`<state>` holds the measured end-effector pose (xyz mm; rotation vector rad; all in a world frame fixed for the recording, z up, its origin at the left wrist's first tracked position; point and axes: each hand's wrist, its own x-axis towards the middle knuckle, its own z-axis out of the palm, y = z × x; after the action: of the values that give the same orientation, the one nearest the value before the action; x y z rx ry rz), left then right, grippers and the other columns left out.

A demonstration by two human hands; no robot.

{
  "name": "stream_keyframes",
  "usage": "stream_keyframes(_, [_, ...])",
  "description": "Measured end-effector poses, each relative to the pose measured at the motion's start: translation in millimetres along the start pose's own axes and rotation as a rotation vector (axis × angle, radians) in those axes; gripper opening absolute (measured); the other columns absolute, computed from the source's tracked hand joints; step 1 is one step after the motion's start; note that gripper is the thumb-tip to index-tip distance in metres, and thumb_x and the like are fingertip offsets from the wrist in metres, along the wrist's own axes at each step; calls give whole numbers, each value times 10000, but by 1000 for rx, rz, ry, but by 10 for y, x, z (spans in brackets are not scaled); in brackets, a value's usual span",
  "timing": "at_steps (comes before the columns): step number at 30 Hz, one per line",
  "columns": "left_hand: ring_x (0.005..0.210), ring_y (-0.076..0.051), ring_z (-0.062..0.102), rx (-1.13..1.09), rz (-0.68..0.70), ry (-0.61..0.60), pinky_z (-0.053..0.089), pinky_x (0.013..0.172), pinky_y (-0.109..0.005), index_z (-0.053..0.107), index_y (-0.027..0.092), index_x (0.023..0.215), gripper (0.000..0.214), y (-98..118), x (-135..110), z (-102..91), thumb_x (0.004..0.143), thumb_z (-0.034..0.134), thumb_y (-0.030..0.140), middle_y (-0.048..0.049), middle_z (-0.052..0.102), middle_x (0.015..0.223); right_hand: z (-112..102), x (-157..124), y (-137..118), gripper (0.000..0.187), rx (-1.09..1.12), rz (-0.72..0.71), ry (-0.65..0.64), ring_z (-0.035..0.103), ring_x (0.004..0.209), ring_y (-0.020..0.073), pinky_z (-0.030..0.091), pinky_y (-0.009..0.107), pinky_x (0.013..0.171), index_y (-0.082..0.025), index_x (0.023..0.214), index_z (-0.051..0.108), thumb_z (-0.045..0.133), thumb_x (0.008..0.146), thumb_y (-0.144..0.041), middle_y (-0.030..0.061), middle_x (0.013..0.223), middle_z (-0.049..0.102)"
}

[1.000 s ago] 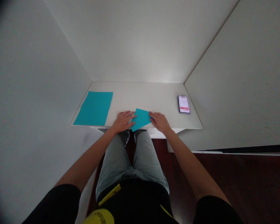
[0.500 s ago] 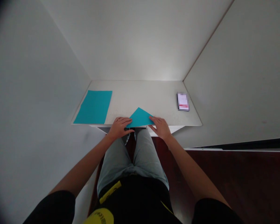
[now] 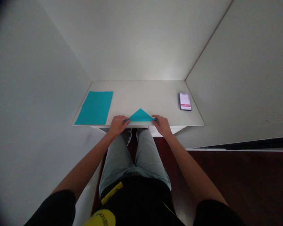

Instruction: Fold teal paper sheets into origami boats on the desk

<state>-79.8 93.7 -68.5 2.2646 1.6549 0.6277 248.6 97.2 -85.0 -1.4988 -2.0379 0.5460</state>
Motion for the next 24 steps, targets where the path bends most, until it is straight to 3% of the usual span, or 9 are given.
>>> stream_keyframes(4, [999,-257,746,-6,-91,-39,527,986,-412,776,249,1238,238,-4,160,2,1037,673,324,-57,811,1087,91,114,79,383,89,49,78,754,897,268,602,427,871,-234,1354,688,656,994,-362,90,1088,786])
stream_keyframes(8, [1176,-299,708,105,-79,52,523,1025,-445,726,225,1350,340,73,193,11,1015,684,269,-115,756,1297,131,168,120,382,70,23,122,707,844,251,615,451,876,-214,1343,681,647,989,-352,114,1154,708])
stream_keyframes(10, [1291,-318,661,169,-6,61,499,1084,-479,729,243,1360,346,148,151,38,1029,632,212,-119,730,1389,110,172,84,409,-11,7,162,693,916,277,606,477,917,-204,1377,674,640,1001,-364,147,1231,661])
stream_keyframes(14, [1442,-270,590,166,222,-83,445,1212,-474,700,267,1417,441,332,-4,175,1039,524,124,-70,669,1547,71,144,-126,434,-303,-19,232,632,1151,366,535,548,1016,-204,1432,670,635,1014,-315,201,1394,611])
stream_keyframes(19, [1610,-288,427,149,207,-39,318,1349,-486,616,163,1517,481,497,-153,348,1060,560,303,-139,514,1696,316,37,-448,510,-401,-256,43,546,1434,348,442,549,1182,-236,1504,641,510,1023,-132,142,1592,604])
stream_keyframes(21, [1640,-305,382,164,181,-34,312,1355,-492,615,162,1520,507,514,-167,370,1055,580,362,-156,476,1720,478,-21,-521,553,-357,-326,-38,489,1533,320,395,537,1263,-203,1604,549,490,1055,-180,131,1657,559])
stream_keyframes(24, [1661,-320,342,191,174,-52,296,1362,-515,596,186,1552,551,487,-164,368,1031,610,367,-148,444,1742,629,-101,-523,641,-309,-314,-66,405,1618,318,338,544,1328,-144,1705,394,491,1105,-347,153,1731,458])
